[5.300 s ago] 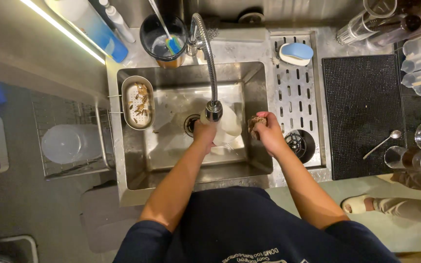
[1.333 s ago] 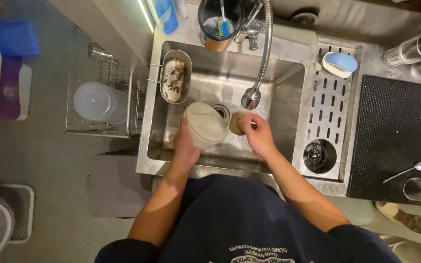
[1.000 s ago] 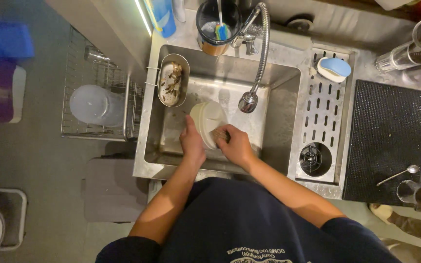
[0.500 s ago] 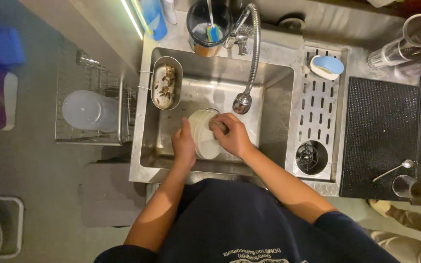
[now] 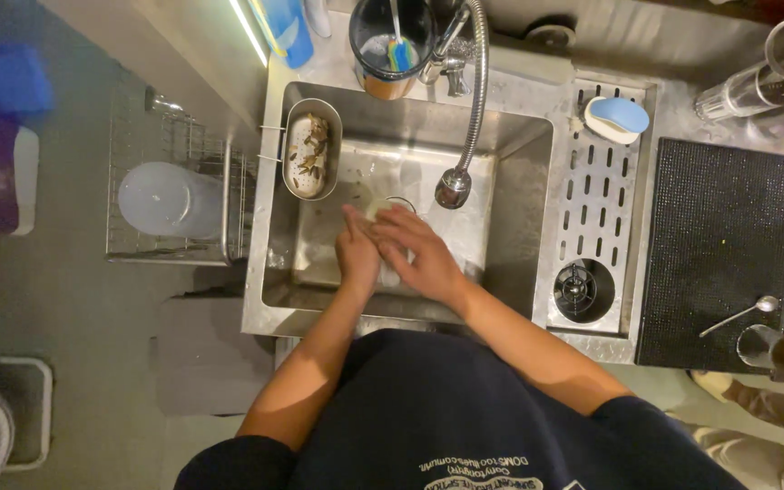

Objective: The person rinses a plastic pitcher and a white strainer lid under running water in a stainless steel sink, rubbing and turning them to clean the surfaces. They then fill the pitcher with water from a beverage dispenser, carry it to the counter, and pick up a small strainer over a bowl of food mixture.

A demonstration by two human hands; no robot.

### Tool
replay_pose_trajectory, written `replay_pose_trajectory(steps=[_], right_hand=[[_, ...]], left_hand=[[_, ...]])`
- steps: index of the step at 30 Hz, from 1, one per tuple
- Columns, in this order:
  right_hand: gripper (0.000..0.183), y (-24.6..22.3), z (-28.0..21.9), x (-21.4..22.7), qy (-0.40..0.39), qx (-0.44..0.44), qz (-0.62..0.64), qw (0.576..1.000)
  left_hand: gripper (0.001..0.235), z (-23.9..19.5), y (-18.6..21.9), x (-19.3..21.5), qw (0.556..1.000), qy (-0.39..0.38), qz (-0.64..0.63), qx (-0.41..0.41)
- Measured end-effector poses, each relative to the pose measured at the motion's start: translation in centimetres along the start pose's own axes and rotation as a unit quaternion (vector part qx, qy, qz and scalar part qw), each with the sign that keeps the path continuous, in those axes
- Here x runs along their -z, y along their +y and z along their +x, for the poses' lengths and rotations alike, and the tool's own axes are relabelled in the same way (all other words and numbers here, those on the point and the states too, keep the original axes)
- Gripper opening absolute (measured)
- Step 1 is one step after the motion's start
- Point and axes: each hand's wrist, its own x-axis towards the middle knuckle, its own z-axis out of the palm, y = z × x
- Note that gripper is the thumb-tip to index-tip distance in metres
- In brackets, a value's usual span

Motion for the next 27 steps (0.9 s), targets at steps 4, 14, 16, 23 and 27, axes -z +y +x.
replay_pose_trajectory(steps=[4,14,16,23,27], right_hand=[[0.022,2.9,0.5,-0.2,-0.025,0.06,-0.16,0.985],[0.035,13.5,-1.8,3.7,0.092,-0.497,0.39,0.77],[0.036,13.7,-1.7,4.4,0.068,-0.508,0.303,0.803],[0.04,7.9,-1.1,7.8,-0.003,-0.532,0.441,0.723],[0.03,10.1,-2.6,8.8,0.046,-0.478,0.511,0.713]], left_hand=[[0.07,0.0,-1.3,0.2,0.995,-0.085,0.022,-0.056],[0.051,0.7,0.7,3.4,0.954,-0.133,-0.253,0.089],[0.047,1.4,-0.5,3.1,0.94,-0.127,-0.295,0.115],[0.057,2.7,0.6,0.5,0.803,-0.225,-0.457,0.31],[0.05,4.8,-5.1,-2.2,0.86,-0.157,-0.407,0.267]])
